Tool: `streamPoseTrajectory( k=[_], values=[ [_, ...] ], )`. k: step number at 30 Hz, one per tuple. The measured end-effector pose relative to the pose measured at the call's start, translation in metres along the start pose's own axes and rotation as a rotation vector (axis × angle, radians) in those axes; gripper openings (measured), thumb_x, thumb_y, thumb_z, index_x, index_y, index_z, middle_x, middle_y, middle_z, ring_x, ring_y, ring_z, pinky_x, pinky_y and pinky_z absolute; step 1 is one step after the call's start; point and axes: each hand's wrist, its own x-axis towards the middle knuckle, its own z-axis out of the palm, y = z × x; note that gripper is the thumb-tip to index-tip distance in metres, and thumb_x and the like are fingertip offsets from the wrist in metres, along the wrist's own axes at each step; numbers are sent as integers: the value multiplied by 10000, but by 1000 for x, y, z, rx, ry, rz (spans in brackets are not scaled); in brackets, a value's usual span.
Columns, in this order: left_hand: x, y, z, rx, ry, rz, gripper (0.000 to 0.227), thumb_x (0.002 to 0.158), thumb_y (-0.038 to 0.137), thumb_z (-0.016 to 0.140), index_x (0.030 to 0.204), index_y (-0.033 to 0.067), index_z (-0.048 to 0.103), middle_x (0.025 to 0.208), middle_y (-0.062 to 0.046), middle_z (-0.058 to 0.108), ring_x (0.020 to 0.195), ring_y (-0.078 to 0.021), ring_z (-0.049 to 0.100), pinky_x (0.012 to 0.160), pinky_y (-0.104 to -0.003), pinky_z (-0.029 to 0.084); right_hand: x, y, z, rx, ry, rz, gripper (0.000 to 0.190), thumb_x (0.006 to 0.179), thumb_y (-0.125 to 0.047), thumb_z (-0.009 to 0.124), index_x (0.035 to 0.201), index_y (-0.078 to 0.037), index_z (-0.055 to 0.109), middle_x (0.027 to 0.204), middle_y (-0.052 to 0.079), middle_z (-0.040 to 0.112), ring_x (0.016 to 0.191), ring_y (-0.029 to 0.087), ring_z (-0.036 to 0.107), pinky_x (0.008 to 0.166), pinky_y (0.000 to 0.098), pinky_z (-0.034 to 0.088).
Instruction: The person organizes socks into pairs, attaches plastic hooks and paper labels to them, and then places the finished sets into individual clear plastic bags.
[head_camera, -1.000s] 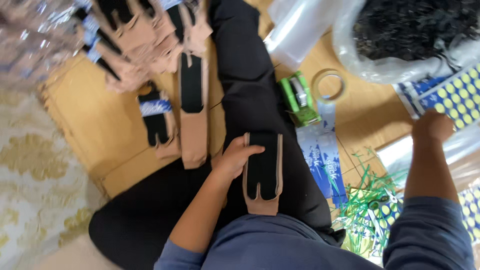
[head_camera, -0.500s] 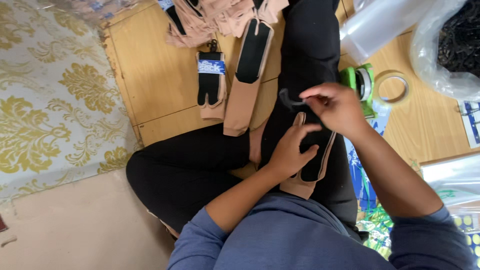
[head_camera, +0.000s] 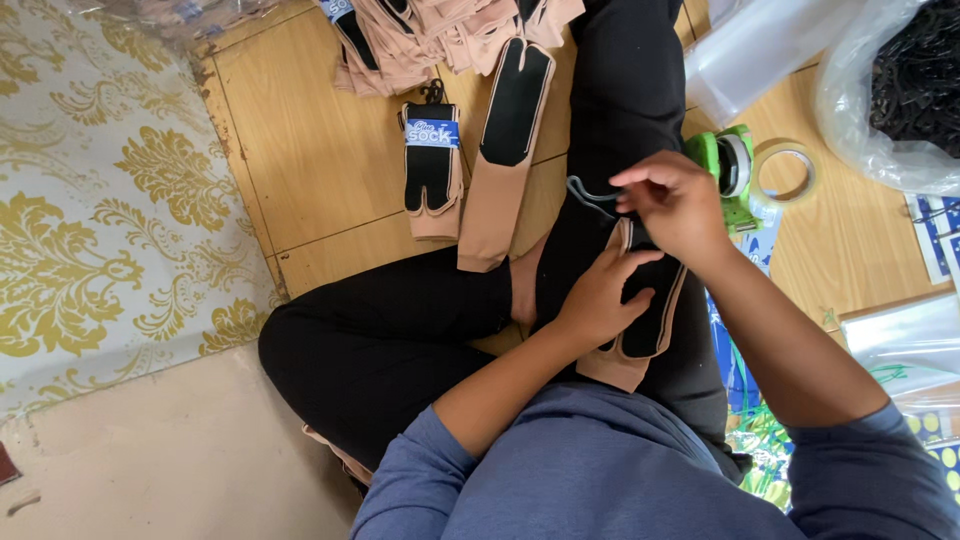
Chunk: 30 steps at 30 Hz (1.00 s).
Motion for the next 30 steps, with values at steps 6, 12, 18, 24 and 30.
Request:
streamPoseTrajectory(
  k=[6, 12, 18, 24, 30],
  values=[
    [-3, -8, 3, 47, 53, 20, 464, 989, 222, 645, 1443, 202, 552, 1298, -239, 596, 1182, -388, 656, 854, -418, 632, 6, -10, -7, -175, -236, 134, 188, 918, 47, 712, 978, -105, 805, 826, 170, 692, 743, 377, 691, 633, 450, 545],
    [0, -13, 0, -105, 2, -85, 559, 935, 277, 690, 1475, 290, 549, 1367, -225, 571, 1288, -415, 596, 1048, -490, 531, -18, 70, -37, -642, -133, -223, 304, 862, 33, 658, 732, -227, 746, 839, 30, 651, 806, 308, 662, 773, 371, 543],
    [-12, 2, -16, -40, -36, -78, 635, 876, 261, 733, 1478, 322, 540, 1399, -283, 536, 1336, -472, 549, 1108, -529, 482, -44, 71, -58, -338, -113, -201, 323, 847, 138, 592, 901, -110, 792, 937, 201, 668, 923, 462, 641, 819, 515, 515],
    [-38, 1, -30, 268, 113, -37, 961, 818, 269, 788, 1586, 76, 243, 1423, -270, 405, 1356, -441, 436, 1154, -491, 349, -206, 175, -114, -1023, -317, 849, 748, 1018, -755, 515, 1070, -35, 710, 1005, 222, 740, 908, 416, 703, 749, 506, 555],
    [-57, -20, -17, -70, -145, -339, 998, 848, 246, 681, 1643, 94, 97, 1450, -193, 377, 1466, -324, 368, 1206, -411, 292, -289, 162, -83, -788, -47, 1206, 565, 835, -692, 789, 713, -141, 758, 678, 99, 721, 669, 297, 701, 565, 449, 472]
  ],
)
